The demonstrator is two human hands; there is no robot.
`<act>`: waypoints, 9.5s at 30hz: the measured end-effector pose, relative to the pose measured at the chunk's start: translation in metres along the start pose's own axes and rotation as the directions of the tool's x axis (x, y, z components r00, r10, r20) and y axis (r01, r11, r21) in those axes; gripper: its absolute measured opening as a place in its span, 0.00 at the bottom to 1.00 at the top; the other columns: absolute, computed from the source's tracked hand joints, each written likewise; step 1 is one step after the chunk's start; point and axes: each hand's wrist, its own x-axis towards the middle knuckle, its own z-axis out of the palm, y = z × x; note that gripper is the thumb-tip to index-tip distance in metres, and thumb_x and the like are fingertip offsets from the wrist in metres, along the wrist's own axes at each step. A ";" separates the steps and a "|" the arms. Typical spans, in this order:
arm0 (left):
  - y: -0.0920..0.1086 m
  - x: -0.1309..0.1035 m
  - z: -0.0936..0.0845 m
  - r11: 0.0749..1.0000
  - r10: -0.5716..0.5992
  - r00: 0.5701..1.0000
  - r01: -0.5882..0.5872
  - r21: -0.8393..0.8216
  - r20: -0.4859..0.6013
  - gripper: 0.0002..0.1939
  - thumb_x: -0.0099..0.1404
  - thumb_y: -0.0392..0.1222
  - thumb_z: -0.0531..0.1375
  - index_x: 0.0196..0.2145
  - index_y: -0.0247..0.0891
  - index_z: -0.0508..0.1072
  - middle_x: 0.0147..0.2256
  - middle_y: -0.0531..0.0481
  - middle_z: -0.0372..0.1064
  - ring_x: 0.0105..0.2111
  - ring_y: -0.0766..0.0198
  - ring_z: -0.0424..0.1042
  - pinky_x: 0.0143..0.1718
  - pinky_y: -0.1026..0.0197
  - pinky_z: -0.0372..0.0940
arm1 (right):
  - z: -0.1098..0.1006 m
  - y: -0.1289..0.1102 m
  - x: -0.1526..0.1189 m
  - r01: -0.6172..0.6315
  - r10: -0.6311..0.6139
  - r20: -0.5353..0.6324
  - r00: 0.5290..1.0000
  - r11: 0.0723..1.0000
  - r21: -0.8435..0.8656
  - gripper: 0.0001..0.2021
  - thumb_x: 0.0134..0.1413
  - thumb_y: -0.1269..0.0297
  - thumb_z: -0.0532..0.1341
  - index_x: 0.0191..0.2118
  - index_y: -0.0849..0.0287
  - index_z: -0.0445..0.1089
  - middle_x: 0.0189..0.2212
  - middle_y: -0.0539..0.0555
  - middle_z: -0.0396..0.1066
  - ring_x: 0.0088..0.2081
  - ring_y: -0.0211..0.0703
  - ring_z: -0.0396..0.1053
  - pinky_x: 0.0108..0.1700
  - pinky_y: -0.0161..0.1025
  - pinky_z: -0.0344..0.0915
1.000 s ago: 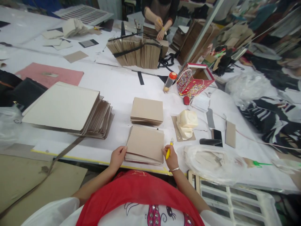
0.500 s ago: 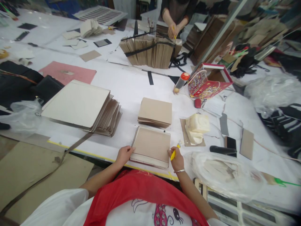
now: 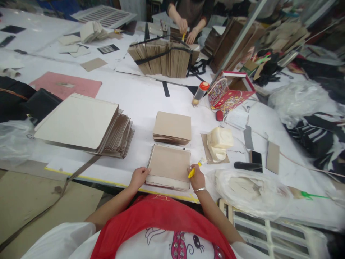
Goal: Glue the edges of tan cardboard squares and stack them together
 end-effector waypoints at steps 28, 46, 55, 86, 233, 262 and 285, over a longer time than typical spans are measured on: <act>-0.001 0.006 0.003 0.999 -0.011 1.000 0.011 0.046 0.002 0.20 0.54 0.55 0.52 0.14 0.37 0.60 0.13 0.56 0.53 0.19 0.68 0.56 0.22 0.66 0.50 | -0.002 -0.006 0.006 -0.074 0.086 0.044 0.995 0.972 -0.223 0.11 0.54 0.59 0.53 0.42 0.57 0.57 0.21 0.49 0.64 0.22 0.38 0.62 0.24 0.32 0.46; 0.007 0.009 -0.016 0.947 -0.008 0.998 -0.012 0.320 0.061 0.21 0.56 0.56 0.52 0.16 0.37 0.64 0.17 0.52 0.60 0.21 0.65 0.60 0.24 0.64 0.48 | -0.008 -0.017 0.008 -0.070 0.101 0.074 0.992 0.935 -0.348 0.15 0.54 0.55 0.54 0.44 0.59 0.58 0.23 0.52 0.67 0.24 0.41 0.66 0.23 0.33 0.49; 0.038 0.007 -0.021 0.635 0.568 0.813 -0.529 0.563 0.123 0.13 0.63 0.47 0.49 0.36 0.38 0.69 0.35 0.43 0.65 0.38 0.58 0.62 0.39 0.58 0.55 | -0.056 -0.058 -0.002 0.140 -0.139 -0.105 0.985 0.990 0.008 0.22 0.57 0.50 0.48 0.51 0.59 0.58 0.25 0.53 0.69 0.23 0.38 0.66 0.26 0.33 0.58; -0.010 -0.012 -0.022 0.613 0.672 0.710 -0.694 0.377 0.212 0.14 0.62 0.46 0.52 0.42 0.37 0.68 0.40 0.43 0.65 0.42 0.58 0.62 0.45 0.56 0.60 | -0.016 0.021 -0.055 0.070 0.002 -0.258 0.966 0.961 0.269 0.13 0.58 0.55 0.47 0.40 0.60 0.57 0.35 0.56 0.71 0.30 0.38 0.71 0.32 0.35 0.66; -0.023 -0.033 -0.024 0.421 0.670 0.661 -0.714 0.560 0.338 0.13 0.65 0.37 0.46 0.42 0.35 0.68 0.37 0.43 0.66 0.34 0.62 0.63 0.34 0.59 0.58 | 0.036 -0.118 -0.040 0.848 -0.622 0.577 0.529 0.419 -0.326 0.15 0.60 0.67 0.43 0.47 0.62 0.60 0.42 0.68 0.64 0.43 0.50 0.62 0.37 0.43 0.62; 0.048 0.009 -0.025 0.719 -0.233 0.904 0.408 -0.563 0.357 0.15 0.43 0.45 0.66 0.24 0.35 0.66 0.18 0.58 0.59 0.18 0.74 0.58 0.20 0.69 0.58 | 0.007 -0.058 -0.041 0.807 -0.819 0.106 0.563 0.518 -0.282 0.10 0.59 0.67 0.47 0.40 0.61 0.64 0.31 0.57 0.66 0.34 0.40 0.62 0.38 0.39 0.59; 0.026 0.009 -0.023 0.890 0.013 0.971 0.099 -0.445 0.241 0.16 0.46 0.51 0.62 0.22 0.34 0.68 0.16 0.56 0.61 0.17 0.72 0.59 0.21 0.68 0.55 | -0.010 0.001 -0.031 0.014 -0.005 -0.186 0.982 0.999 0.046 0.13 0.55 0.55 0.49 0.39 0.59 0.58 0.25 0.51 0.66 0.24 0.39 0.64 0.25 0.32 0.51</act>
